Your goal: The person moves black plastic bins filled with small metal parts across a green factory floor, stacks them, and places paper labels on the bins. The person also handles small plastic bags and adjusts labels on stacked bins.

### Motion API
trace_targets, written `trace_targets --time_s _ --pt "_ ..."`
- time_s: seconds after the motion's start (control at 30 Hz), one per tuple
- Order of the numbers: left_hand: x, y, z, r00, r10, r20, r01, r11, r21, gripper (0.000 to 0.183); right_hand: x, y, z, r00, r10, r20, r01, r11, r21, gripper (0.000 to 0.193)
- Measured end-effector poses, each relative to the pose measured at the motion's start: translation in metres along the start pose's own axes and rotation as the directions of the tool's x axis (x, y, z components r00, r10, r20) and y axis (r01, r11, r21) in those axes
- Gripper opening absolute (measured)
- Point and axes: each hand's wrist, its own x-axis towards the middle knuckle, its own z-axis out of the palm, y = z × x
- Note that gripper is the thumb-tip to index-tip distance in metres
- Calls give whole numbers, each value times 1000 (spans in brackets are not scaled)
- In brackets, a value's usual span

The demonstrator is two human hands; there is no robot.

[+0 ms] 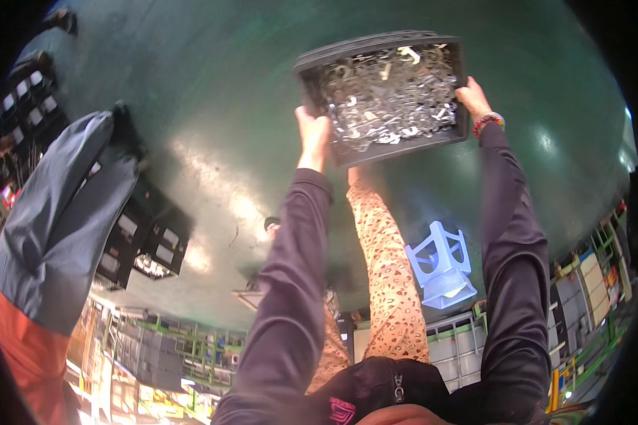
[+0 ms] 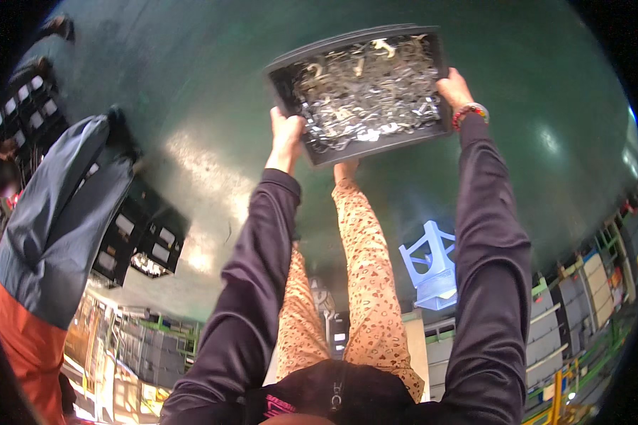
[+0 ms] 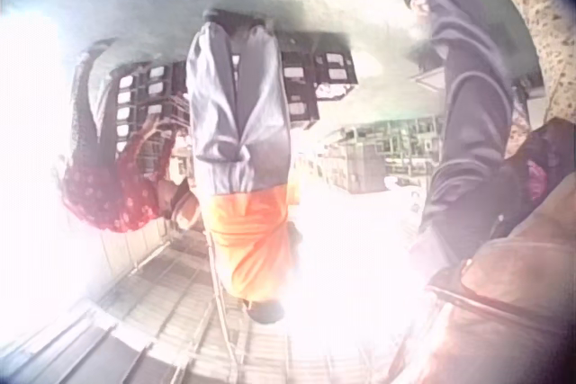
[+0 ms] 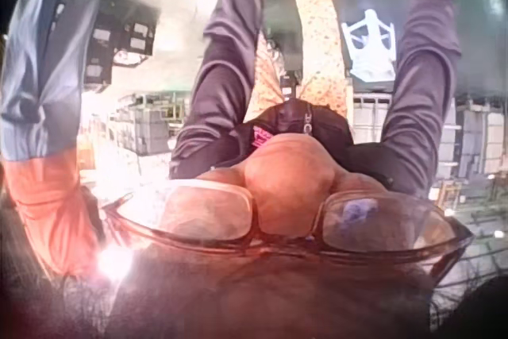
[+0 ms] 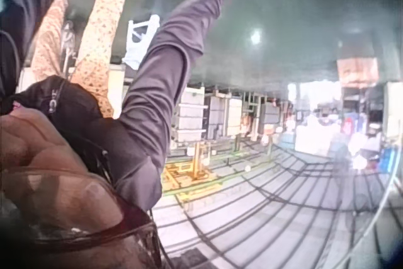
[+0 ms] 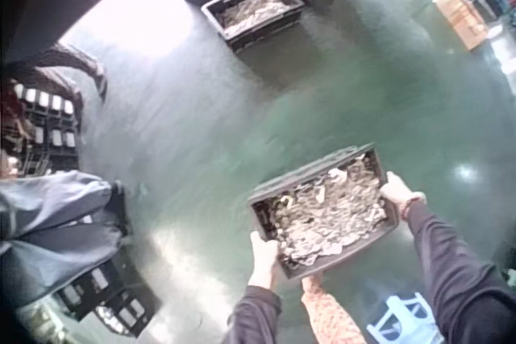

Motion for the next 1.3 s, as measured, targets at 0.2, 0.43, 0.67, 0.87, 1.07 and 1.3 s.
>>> trace_targets --time_s 0.2,0.43,0.67,0.87,1.07,1.3 --pt "-152 54 17 976 201 -87 -169 944 284 64 -14 16 -14 993 121 -16 -106 918 382 22" --pt "-277 122 -20 910 412 -40 -401 900 169 61 -162 42 -53 951 282 -123 -168 812 559 14" --pt "-353 104 -136 869 489 72 -495 858 136 62 -436 -11 -73 908 382 -170 -314 891 328 15" --pt "-447 51 -343 980 190 61 -200 947 252 65 -599 -84 -48 960 35 279 -31 999 -19 78" --pt "-609 45 -522 914 179 -363 -184 983 20 58 -701 -185 51 778 -375 504 389 918 82 45" --pt "-728 -17 -564 748 -114 -653 -383 730 -566 50 -819 -354 110 559 -708 432 563 706 429 37"
